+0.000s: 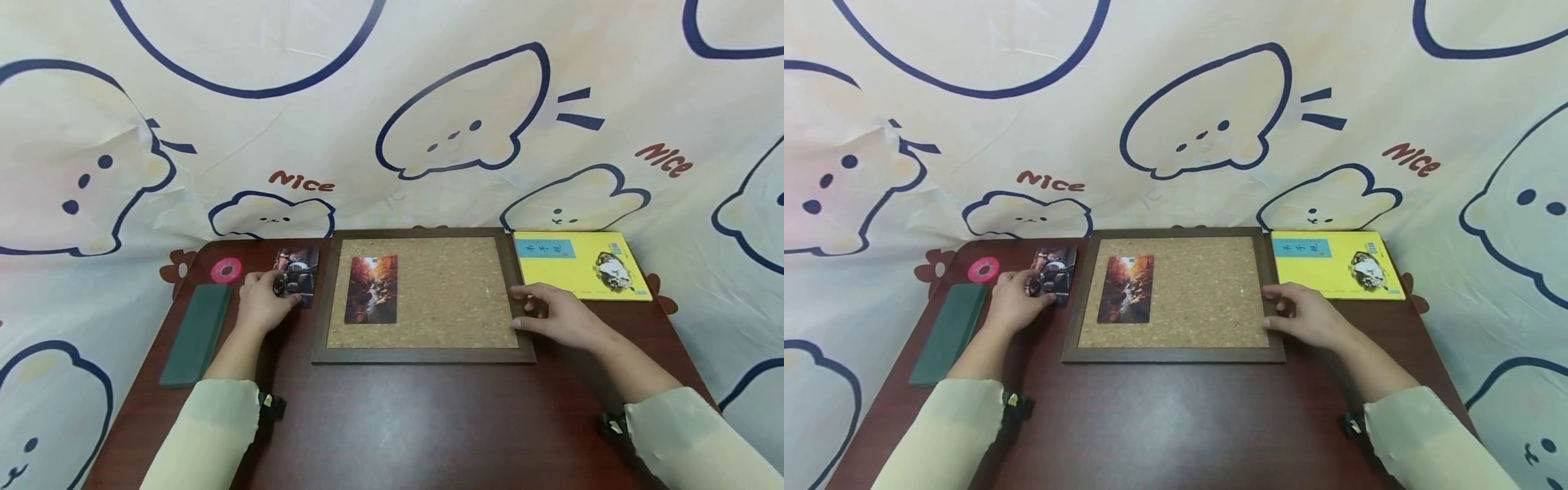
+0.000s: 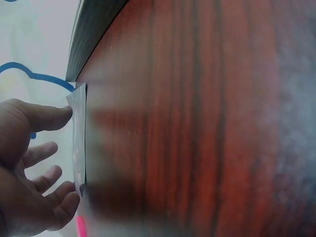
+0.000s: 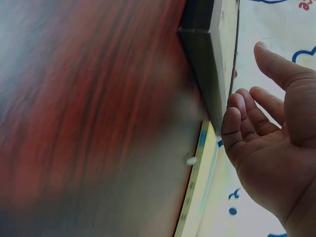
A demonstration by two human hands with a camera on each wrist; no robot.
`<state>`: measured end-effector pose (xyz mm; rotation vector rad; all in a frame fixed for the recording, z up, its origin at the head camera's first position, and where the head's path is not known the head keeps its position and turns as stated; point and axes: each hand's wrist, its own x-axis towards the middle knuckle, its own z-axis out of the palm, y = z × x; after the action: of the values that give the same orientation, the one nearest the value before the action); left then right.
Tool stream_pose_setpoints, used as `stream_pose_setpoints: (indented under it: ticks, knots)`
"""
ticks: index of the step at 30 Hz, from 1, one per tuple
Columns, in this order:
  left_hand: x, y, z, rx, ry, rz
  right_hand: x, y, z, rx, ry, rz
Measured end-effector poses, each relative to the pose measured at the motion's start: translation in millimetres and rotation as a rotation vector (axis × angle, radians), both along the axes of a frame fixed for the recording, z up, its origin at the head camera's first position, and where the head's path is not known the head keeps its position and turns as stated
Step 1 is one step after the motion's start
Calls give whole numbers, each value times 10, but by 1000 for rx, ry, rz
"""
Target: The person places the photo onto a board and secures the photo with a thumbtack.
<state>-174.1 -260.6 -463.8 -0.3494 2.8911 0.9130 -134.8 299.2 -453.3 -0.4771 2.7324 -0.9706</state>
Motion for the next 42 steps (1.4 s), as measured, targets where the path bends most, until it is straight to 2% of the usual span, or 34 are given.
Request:
stream_pose_setpoints:
  ticks: [13, 22, 30, 36, 42]
  knots:
    - [-45, 12, -19, -12, -35, 45, 171, 411, -56, 54, 5, -93]
    - [-48, -7, -33, -42, -72, 52, 241, 560, -155, 128, 47, -111]
    - [-40, -47, -58, -14, -59, 55, 219, 596, -231, 158, 77, -122]
    - [-32, -85, -60, -30, -60, 55, 193, 585, -255, 176, 107, -114]
    - [2, -117, -45, -54, -4, 13, 179, 564, -252, 190, 123, -113]
